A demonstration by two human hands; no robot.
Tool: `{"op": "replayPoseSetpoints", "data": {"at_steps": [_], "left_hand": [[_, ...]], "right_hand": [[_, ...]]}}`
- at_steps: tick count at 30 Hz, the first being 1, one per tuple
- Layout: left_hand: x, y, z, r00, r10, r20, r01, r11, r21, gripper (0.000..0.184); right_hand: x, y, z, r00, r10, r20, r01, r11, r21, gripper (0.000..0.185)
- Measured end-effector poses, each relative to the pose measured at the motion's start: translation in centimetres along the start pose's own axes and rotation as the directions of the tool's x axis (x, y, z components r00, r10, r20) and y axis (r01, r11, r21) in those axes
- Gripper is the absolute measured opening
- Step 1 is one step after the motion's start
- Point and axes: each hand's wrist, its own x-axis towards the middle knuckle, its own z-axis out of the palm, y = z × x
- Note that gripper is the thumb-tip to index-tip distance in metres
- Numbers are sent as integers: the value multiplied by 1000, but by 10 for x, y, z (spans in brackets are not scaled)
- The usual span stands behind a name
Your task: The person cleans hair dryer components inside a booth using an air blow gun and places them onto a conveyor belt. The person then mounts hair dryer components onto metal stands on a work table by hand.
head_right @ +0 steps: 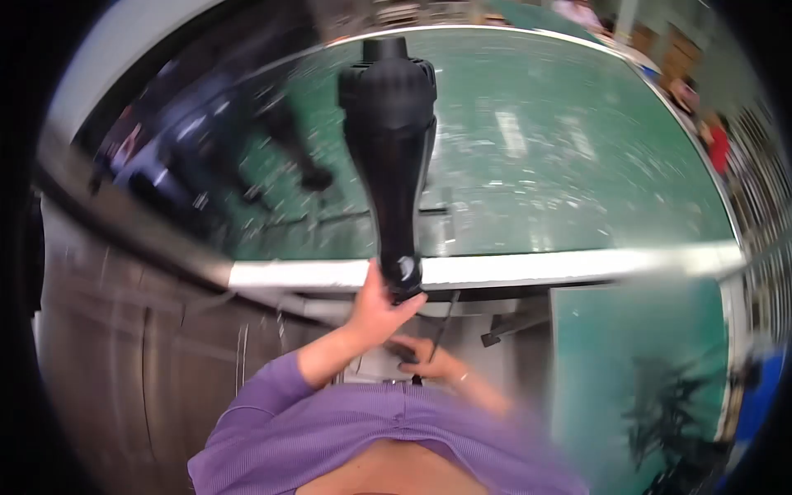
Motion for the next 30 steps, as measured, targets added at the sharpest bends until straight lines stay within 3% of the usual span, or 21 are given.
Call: {"op": "replayPoseSetpoints", "data": {"at_steps": [1, 2, 3, 4, 6, 7, 8, 10, 11, 12, 14, 16, 17, 20, 21, 24, 25, 26, 28, 29, 30], "left_hand": [[-31, 4, -34, 989, 74, -126, -85, 992, -88, 69], [-65, 8, -74, 971, 157, -178, -143, 986, 91, 77], [-97, 12, -107, 931, 161, -327, -120, 982, 143, 77], [-131, 16, -137, 864, 176, -471, -92, 977, 195, 77], [-202, 25, -191, 643, 87, -761, 248, 916, 314, 74], [-230, 27, -208, 451, 239, -860, 279, 877, 391, 61], [-260, 27, -228, 360, 332, -872, 486, 730, 479, 60], [-326, 1, -261, 186, 293, -938, 685, 645, 338, 59], [-352, -7, -274, 117, 271, -955, 711, 649, 272, 60], [-369, -3, -281, 34, 174, -984, 744, 653, 141, 60], [-402, -10, -291, 132, 454, -881, 787, 492, 371, 60], [-427, -5, -303, -66, 228, -972, 734, 670, 108, 59], [-444, -5, -306, -70, 195, -978, 717, 692, 87, 58], [-482, -22, -318, -86, 168, -982, 682, 728, 65, 58], [-490, -27, -319, -103, 123, -987, 653, 757, 26, 59], [-511, -36, -327, -107, 50, -993, 580, 814, -21, 58], [-518, -46, -328, -102, 66, -993, 586, 810, -7, 58], [-525, -53, -333, -101, 92, -991, 591, 807, 15, 58], [-529, -57, -338, -159, 58, -986, 506, 862, -31, 56], [-530, -58, -337, -183, -14, -983, 461, 882, -98, 56], [-525, -48, -339, -207, -70, -976, 411, 899, -152, 55]], "right_hand": [[8, 11, 6, 996, 69, 52, -64, 994, -87, 64], [19, -13, 5, 960, 250, 130, -183, 905, -385, 62], [25, -6, 17, 997, -11, 81, 36, 945, -325, 62], [38, -15, 25, 990, -5, 138, 45, 957, -286, 61], [63, -27, 50, 989, -24, 148, 68, 952, -298, 60], [81, -28, 68, 990, -77, 119, 114, 935, -337, 60], [98, -33, 90, 988, -134, 74, 152, 915, -374, 60], [145, -89, 141, 936, -241, 255, 312, 904, -291, 63], [165, -123, 175, 827, -352, 438, 481, 847, -227, 64], [181, -161, 213, 634, -406, 657, 627, 768, -130, 64], [197, -197, 275, 403, -445, 799, 784, 619, -51, 64], [244, -178, 350, 455, -591, 666, 835, 542, -90, 65], [259, -181, 369, 545, -546, 636, 765, 634, -111, 63], [239, -217, 393, 326, -633, 702, 805, 575, 145, 60], [235, -220, 397, 325, -634, 702, 796, 584, 160, 60], [252, -198, 403, 486, -449, 750, 757, 646, -103, 61], [253, -209, 404, 349, -506, 789, 791, 610, 41, 60], [247, -218, 404, 316, -434, 844, 763, 645, 47, 57], [264, -208, 419, 336, -571, 749, 866, 499, -7, 56], [278, -196, 426, 579, -423, 697, 716, 672, -187, 56], [287, -200, 426, 626, -288, 725, 671, 672, -312, 59]]}}
